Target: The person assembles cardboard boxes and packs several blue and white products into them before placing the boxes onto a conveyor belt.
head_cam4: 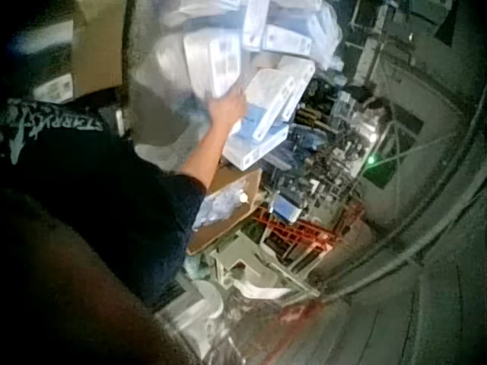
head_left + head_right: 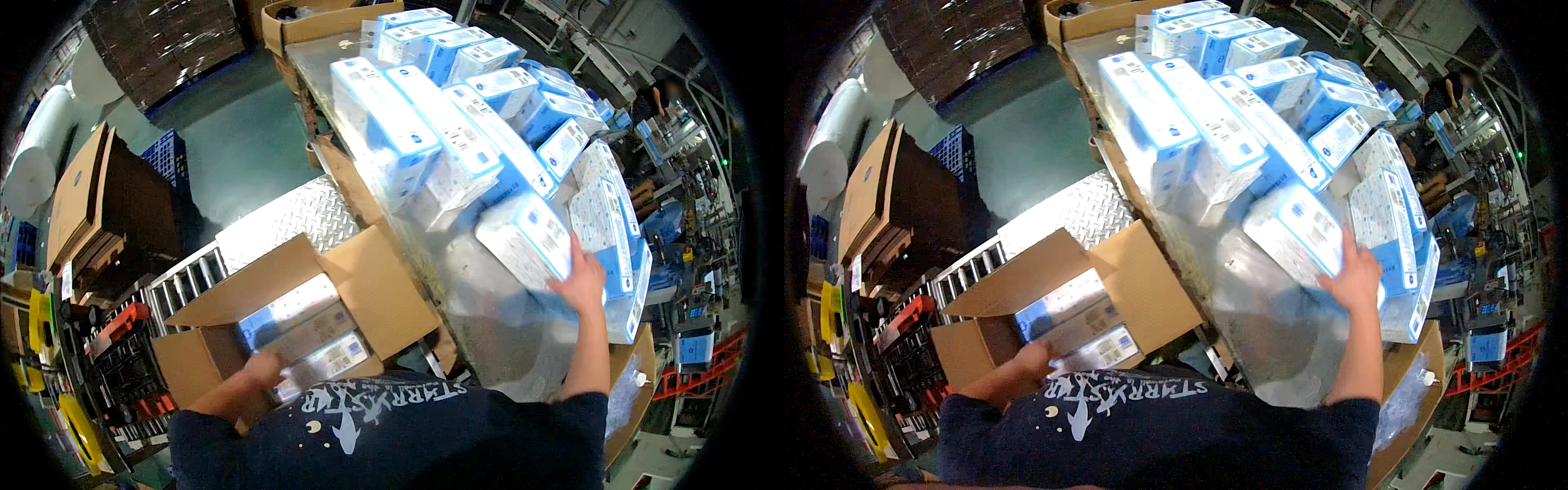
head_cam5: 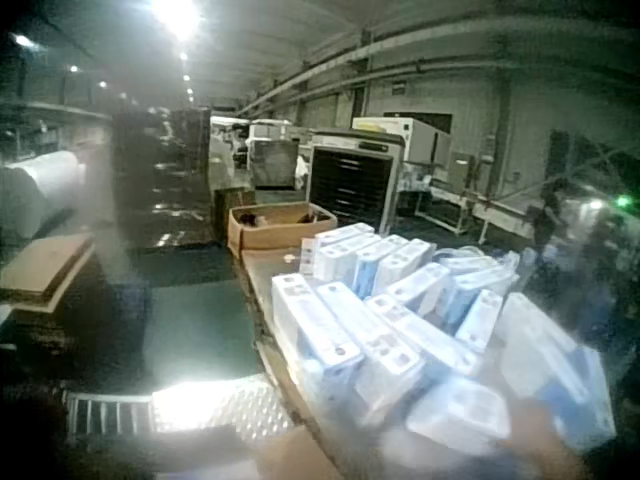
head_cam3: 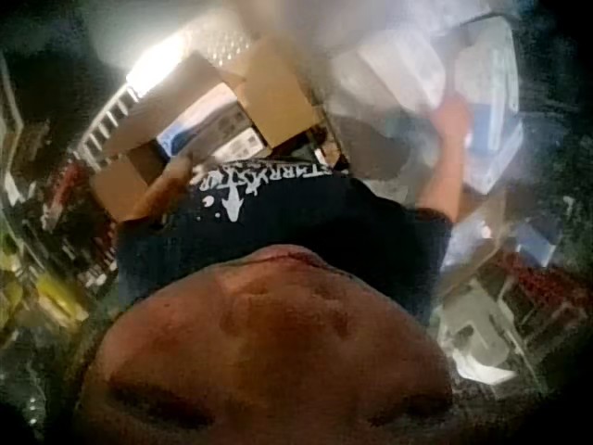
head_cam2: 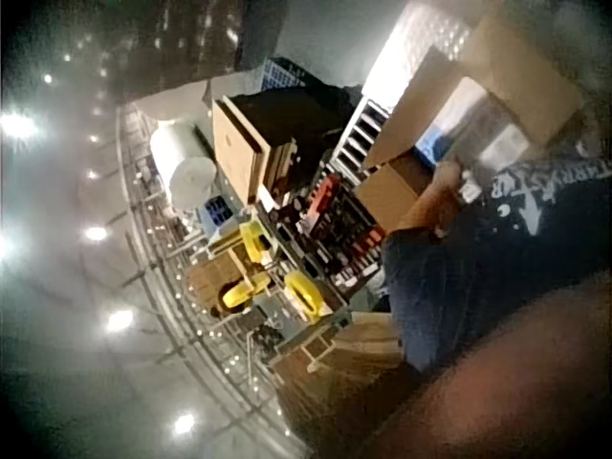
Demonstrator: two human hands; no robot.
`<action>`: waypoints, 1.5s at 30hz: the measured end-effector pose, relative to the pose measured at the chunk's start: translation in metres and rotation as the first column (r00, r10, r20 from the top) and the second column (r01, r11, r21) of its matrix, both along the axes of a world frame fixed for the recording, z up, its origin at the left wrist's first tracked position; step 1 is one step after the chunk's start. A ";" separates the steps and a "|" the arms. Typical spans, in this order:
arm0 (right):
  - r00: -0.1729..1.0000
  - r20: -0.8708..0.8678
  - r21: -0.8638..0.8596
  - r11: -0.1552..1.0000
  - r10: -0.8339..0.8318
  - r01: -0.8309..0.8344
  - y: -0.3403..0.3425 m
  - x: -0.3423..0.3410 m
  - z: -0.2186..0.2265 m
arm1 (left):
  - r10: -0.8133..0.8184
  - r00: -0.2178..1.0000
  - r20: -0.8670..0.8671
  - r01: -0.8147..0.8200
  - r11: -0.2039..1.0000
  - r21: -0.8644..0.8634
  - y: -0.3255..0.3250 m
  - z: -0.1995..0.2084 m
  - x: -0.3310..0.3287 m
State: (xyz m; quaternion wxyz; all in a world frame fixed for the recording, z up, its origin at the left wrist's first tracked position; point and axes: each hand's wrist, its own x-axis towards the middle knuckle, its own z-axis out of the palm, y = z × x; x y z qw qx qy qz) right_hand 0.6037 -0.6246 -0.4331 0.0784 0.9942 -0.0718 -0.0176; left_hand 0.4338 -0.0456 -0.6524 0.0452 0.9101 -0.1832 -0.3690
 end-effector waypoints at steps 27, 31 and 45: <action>0.868 -0.450 0.822 -0.284 0.210 0.494 -0.005 0.086 -0.085 | 0.119 0.667 -0.736 -0.745 0.074 -0.663 -0.224 0.140 0.307; 0.982 -0.150 0.958 -0.228 0.111 0.173 0.014 0.066 -0.069 | 0.252 0.753 -0.608 -0.625 -0.016 -0.781 -0.206 0.153 0.264; 0.435 -0.150 0.973 0.210 0.888 -0.094 0.224 -0.092 -0.018 | 0.463 0.884 0.070 -0.325 0.715 -0.619 0.095 0.219 0.003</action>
